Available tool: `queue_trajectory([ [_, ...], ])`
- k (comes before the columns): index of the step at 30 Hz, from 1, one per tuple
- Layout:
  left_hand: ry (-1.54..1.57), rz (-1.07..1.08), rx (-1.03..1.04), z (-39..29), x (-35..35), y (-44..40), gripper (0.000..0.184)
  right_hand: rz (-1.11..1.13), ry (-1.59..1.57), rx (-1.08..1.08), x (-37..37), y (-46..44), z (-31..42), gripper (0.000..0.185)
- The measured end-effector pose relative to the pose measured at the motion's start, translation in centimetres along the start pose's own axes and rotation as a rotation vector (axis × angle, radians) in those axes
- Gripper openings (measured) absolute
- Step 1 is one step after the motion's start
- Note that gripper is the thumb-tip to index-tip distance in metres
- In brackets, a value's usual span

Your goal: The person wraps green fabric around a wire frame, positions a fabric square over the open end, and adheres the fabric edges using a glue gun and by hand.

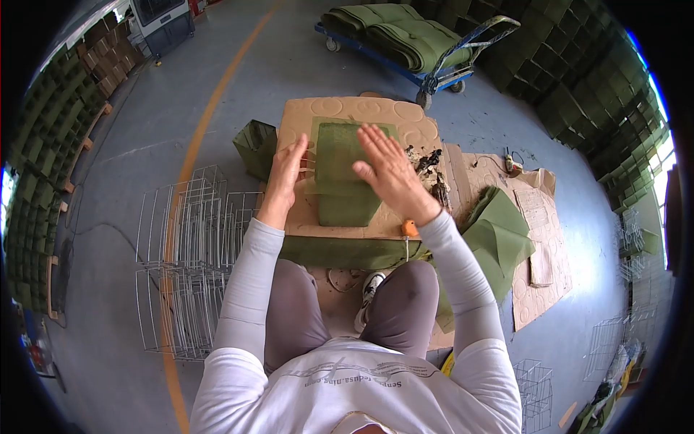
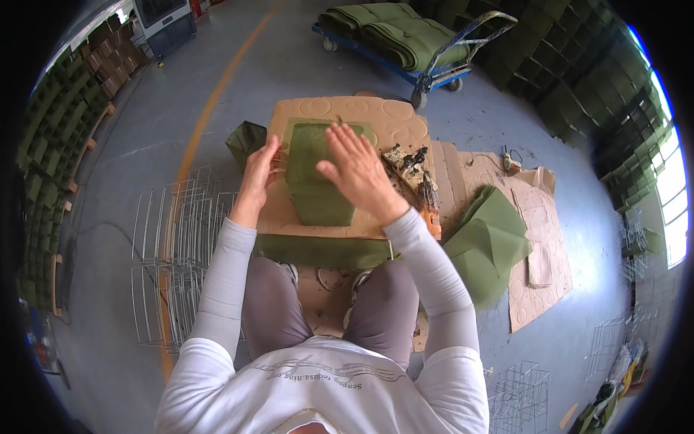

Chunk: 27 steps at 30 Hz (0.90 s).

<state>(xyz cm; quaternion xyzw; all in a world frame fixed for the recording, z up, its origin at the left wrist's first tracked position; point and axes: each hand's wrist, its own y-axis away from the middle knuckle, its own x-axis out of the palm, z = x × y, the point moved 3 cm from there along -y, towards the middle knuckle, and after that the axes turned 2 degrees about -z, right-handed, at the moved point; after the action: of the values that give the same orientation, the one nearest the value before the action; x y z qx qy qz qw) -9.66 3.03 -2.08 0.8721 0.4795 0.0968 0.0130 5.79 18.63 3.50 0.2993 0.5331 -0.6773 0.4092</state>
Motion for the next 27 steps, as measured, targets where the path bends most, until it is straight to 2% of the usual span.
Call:
queue_trajectory([
  [2,-0.035,0.013,0.087,-0.1,0.6,0.3,0.040,-0.064,0.090,-0.039,1.4,1.1,1.6,0.074],
  [3,-0.033,0.014,0.088,0.2,0.6,0.2,0.040,-0.064,0.093,-0.039,2.0,1.4,2.2,0.074],
  [6,0.108,-0.016,0.171,0.6,1.2,0.8,0.018,-0.138,0.226,-0.108,2.9,2.1,3.4,0.074],
  [13,0.251,-0.057,0.151,1.9,2.2,1.3,0.017,-0.068,0.196,-0.248,2.3,0.8,0.1,0.075],
  [17,0.253,-0.030,0.114,1.9,2.8,1.7,0.021,-0.063,0.184,-0.197,1.6,1.6,-0.1,0.076],
  [19,0.068,-0.091,0.162,1.3,2.1,2.2,0.032,-0.045,0.169,-0.173,1.4,3.0,0.6,0.078],
  [20,0.073,-0.092,0.166,1.2,1.8,1.7,0.032,-0.072,0.160,-0.124,1.3,3.7,0.7,0.078],
  [22,-0.281,-0.256,0.605,-0.9,1.1,1.7,0.038,-0.082,0.163,-0.061,1.2,4.8,1.1,0.079],
  [23,-0.284,-0.257,0.601,-1.1,1.1,1.5,0.038,-0.078,0.158,-0.059,1.3,5.2,1.3,0.079],
  [25,-0.652,-0.067,0.857,-4.3,3.4,2.7,0.044,-0.079,0.165,-0.050,1.5,5.8,1.9,0.079],
  [26,-0.740,0.076,0.888,-4.3,4.5,2.8,0.051,-0.070,0.135,-0.030,1.4,6.1,2.0,0.079],
  [27,-0.739,0.078,0.884,-3.9,5.0,3.0,0.051,-0.066,0.135,-0.028,1.5,6.6,2.0,0.079],
])
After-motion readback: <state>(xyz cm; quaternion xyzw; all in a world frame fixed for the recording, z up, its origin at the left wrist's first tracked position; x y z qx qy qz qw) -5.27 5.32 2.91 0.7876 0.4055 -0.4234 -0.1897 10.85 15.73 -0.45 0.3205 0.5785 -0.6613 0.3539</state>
